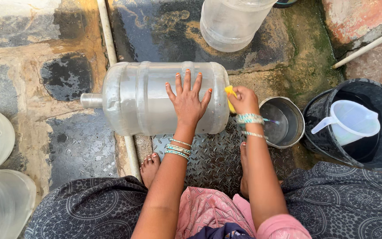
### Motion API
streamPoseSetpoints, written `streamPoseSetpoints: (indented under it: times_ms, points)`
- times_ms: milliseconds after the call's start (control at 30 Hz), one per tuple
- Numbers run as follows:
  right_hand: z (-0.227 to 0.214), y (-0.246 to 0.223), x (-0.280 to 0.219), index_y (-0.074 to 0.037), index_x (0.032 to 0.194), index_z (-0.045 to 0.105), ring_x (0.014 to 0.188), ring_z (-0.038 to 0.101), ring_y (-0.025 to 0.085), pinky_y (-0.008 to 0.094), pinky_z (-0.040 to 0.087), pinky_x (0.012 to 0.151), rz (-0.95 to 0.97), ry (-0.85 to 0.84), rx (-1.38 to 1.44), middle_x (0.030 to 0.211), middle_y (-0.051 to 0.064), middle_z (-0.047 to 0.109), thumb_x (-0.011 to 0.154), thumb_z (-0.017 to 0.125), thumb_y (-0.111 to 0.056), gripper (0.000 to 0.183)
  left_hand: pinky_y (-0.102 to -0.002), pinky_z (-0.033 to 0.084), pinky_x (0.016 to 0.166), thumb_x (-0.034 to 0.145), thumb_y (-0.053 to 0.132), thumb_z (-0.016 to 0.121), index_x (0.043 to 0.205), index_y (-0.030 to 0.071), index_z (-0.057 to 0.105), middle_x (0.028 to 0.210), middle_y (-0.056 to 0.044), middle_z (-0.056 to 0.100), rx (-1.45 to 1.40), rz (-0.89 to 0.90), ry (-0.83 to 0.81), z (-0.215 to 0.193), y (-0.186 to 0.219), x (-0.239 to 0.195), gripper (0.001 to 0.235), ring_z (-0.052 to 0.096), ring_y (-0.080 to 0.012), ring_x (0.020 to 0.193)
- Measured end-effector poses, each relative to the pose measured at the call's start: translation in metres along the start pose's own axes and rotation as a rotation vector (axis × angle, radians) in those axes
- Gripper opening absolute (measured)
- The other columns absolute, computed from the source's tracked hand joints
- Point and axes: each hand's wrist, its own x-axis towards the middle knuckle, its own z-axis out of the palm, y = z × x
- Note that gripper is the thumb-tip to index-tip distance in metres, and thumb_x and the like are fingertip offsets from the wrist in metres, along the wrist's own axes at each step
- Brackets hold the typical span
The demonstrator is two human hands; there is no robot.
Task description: The person cleans a large transparent water dispenser by first scrubbing the inside with a purple brush and then wiping the exterior with a yellow sponge. The person rotates the dispenser to clean different sides and inspects the interior at the end.
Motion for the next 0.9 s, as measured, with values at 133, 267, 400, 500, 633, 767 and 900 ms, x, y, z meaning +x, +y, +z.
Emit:
streamPoseSetpoints:
  times_ms: [133, 267, 400, 500, 633, 767, 900]
  points:
    - [-0.006, 0.005, -0.013, -0.01, 0.093, 0.076, 0.064, 0.07, 0.017, 0.031, 0.057, 0.06, 0.296, -0.122, 0.096, 0.071, 0.005, 0.073, 0.081, 0.075, -0.029, 0.023, -0.066, 0.004, 0.12, 0.095, 0.057, 0.053, 0.144, 0.025, 0.059, 0.157, -0.011, 0.045, 0.0, 0.009, 0.0, 0.001, 0.003, -0.003, 0.059, 0.033, -0.038, 0.148]
    - [0.022, 0.005, 0.069, -0.003, 0.087, 0.076, 0.062, 0.066, 0.023, 0.038, 0.053, 0.062, 0.004, 0.043, -0.063, 0.071, 0.011, 0.069, 0.081, 0.081, -0.022, 0.021, -0.066, 0.005, 0.12, 0.095, 0.056, 0.053, 0.143, 0.026, 0.059, 0.156, -0.012, 0.046, 0.014, 0.018, 0.04, -0.003, 0.007, -0.005, 0.057, 0.035, -0.0376, 0.147]
    - [0.022, -0.017, 0.094, -0.004, 0.09, 0.076, 0.074, 0.067, 0.027, 0.041, 0.054, 0.072, -0.146, 0.007, -0.108, 0.08, 0.014, 0.069, 0.08, 0.08, -0.021, 0.02, -0.065, 0.009, 0.118, 0.097, 0.058, 0.05, 0.144, 0.026, 0.059, 0.156, -0.012, 0.045, 0.034, -0.005, -0.001, -0.01, 0.003, -0.003, 0.057, 0.036, -0.0369, 0.146]
    - [0.04, -0.049, 0.046, -0.003, 0.102, 0.073, 0.108, 0.062, 0.033, 0.044, 0.053, 0.096, -0.251, -0.001, -0.325, 0.112, 0.021, 0.065, 0.09, 0.075, -0.023, 0.024, -0.06, 0.017, 0.125, 0.104, 0.059, 0.042, 0.142, 0.033, 0.06, 0.161, 0.0, 0.047, -0.141, -0.152, -0.3, -0.022, -0.017, 0.017, 0.05, 0.041, -0.0258, 0.149]
    - [0.042, -0.064, -0.014, -0.003, 0.137, 0.05, 0.151, 0.036, 0.041, 0.05, 0.034, 0.123, -0.446, -0.059, -0.411, 0.161, 0.023, 0.036, 0.099, 0.062, -0.044, 0.057, -0.078, 0.006, 0.105, 0.09, 0.065, 0.056, 0.135, 0.033, 0.061, 0.153, -0.004, 0.04, 0.096, -0.451, -0.034, -0.06, -0.096, 0.038, 0.055, 0.036, -0.0413, 0.143]
    - [0.024, -0.053, 0.016, 0.0, 0.155, 0.033, 0.149, 0.028, 0.043, 0.051, 0.024, 0.12, -0.219, -0.183, -0.386, 0.161, 0.029, 0.029, 0.097, 0.049, -0.066, 0.089, -0.072, 0.022, 0.108, 0.069, 0.068, 0.074, 0.149, 0.035, 0.047, 0.16, -0.006, 0.034, -0.097, -0.82, -0.084, -0.099, -0.16, 0.016, 0.091, 0.032, -0.0481, 0.14]
    - [0.028, -0.083, 0.05, -0.009, 0.156, 0.028, 0.145, 0.024, 0.043, 0.047, 0.023, 0.118, 0.08, -0.257, -0.449, 0.16, 0.026, 0.025, 0.08, 0.056, -0.075, 0.104, -0.056, 0.038, 0.112, 0.069, 0.074, 0.074, 0.148, 0.039, 0.052, 0.149, -0.014, 0.049, -0.189, -0.792, -0.122, -0.091, -0.176, -0.009, 0.09, 0.046, -0.0422, 0.133]
